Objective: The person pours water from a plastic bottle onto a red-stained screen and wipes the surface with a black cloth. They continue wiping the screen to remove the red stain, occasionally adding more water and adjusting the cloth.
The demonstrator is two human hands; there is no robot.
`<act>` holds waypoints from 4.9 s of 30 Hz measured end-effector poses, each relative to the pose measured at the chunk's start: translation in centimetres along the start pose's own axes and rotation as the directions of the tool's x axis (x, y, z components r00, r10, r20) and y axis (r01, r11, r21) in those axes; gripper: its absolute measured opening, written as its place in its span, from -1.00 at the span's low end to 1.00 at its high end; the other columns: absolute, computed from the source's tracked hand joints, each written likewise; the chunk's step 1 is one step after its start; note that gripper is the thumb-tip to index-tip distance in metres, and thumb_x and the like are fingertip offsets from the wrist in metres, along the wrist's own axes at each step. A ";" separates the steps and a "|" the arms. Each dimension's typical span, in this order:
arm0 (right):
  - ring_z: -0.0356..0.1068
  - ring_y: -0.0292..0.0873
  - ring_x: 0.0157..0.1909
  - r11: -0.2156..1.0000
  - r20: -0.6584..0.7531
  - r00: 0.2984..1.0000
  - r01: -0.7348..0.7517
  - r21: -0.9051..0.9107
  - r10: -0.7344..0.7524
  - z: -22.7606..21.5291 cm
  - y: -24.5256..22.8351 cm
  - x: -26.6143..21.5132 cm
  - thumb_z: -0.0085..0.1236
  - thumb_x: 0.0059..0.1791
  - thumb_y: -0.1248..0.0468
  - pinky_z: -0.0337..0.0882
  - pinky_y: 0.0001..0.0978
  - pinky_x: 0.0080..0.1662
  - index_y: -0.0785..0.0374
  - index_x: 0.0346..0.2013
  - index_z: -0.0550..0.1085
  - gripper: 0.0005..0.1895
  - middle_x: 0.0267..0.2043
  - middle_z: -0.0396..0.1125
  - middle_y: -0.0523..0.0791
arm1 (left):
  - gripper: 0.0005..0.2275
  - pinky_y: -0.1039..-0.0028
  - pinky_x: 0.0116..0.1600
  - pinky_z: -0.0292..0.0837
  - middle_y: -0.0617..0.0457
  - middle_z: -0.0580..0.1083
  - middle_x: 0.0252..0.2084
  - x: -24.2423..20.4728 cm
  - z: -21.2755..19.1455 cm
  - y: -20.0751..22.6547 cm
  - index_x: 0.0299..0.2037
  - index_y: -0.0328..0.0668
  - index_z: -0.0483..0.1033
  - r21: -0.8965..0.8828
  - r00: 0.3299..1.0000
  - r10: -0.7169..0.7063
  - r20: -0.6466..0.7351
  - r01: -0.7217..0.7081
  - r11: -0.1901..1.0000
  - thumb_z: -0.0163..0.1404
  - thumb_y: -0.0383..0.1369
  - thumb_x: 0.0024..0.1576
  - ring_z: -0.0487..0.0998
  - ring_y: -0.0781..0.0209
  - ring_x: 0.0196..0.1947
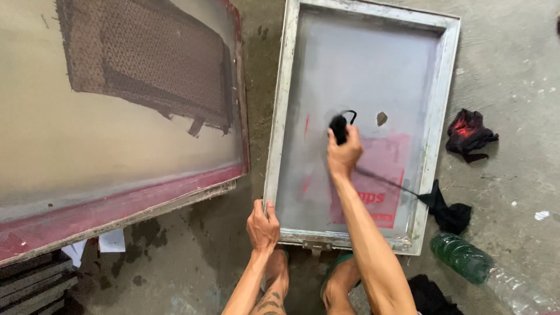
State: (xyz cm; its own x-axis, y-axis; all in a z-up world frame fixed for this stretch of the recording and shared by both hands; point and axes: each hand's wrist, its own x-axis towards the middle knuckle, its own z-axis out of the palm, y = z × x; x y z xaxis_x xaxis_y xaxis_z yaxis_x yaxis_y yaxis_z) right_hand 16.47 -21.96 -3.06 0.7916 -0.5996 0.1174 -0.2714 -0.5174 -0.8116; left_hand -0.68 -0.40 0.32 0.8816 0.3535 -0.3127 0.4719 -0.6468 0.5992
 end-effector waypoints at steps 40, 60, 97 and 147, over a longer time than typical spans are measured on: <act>0.47 -0.19 -0.10 0.951 0.233 0.956 -0.229 0.208 0.179 -15.0 4.9 -0.9 0.43 -0.17 0.31 0.48 -0.40 0.02 0.24 -0.07 0.52 -0.59 -0.11 0.48 -0.09 | -0.64 0.06 -0.23 0.36 -0.15 0.55 -0.21 -1.0 -1.8 -0.2 -0.02 -0.14 0.43 0.002 0.996 -0.036 0.078 0.035 0.999 -0.29 -0.08 0.26 0.54 -0.28 -0.23; 0.38 0.37 -0.23 0.884 -0.456 0.882 -0.304 -0.356 0.120 -34.0 18.0 -3.6 0.56 -0.22 0.36 0.33 0.07 -0.18 0.45 -0.06 0.47 -0.46 -0.34 0.31 0.24 | -0.73 -0.02 -0.31 0.61 -0.11 0.58 -0.34 0.7 24.5 25.1 -0.21 -0.07 0.61 0.153 0.392 0.422 0.817 -0.854 0.498 0.00 -0.29 -0.11 0.68 -0.22 -0.31; 0.49 -0.03 -0.10 0.974 -0.092 0.971 -0.216 0.067 0.222 -24.3 4.7 -5.7 0.32 -0.05 0.24 0.48 -0.22 -0.08 0.30 -0.02 0.49 -0.64 -0.11 0.49 0.00 | -0.85 0.58 -0.44 0.20 0.19 0.34 -0.42 3.7 -18.4 32.4 -0.23 -0.22 0.40 -0.422 0.840 0.390 0.376 -0.220 0.880 -0.06 -0.43 -0.01 0.32 0.38 -0.50; 0.46 -0.04 0.11 0.775 0.377 0.788 0.589 -0.230 -0.487 -12.6 2.6 -7.1 0.14 -0.07 0.49 0.45 -0.26 0.14 0.16 -0.06 0.56 -0.68 0.01 0.46 -0.08 | -0.60 -0.06 0.35 0.18 -0.31 0.45 0.18 14.1 3.6 2.6 0.21 -0.17 0.46 -0.354 0.948 0.052 0.315 0.066 0.933 -0.26 -0.08 0.39 0.37 -0.32 0.27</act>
State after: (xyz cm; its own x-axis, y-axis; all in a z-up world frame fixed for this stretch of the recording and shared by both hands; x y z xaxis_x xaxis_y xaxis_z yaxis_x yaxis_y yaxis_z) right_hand 3.26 -26.76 1.19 0.9622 0.0096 0.2722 0.1300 -0.8944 -0.4280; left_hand 12.95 0.49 -5.18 0.8630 0.0881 -0.4975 0.4954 -0.3408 0.7990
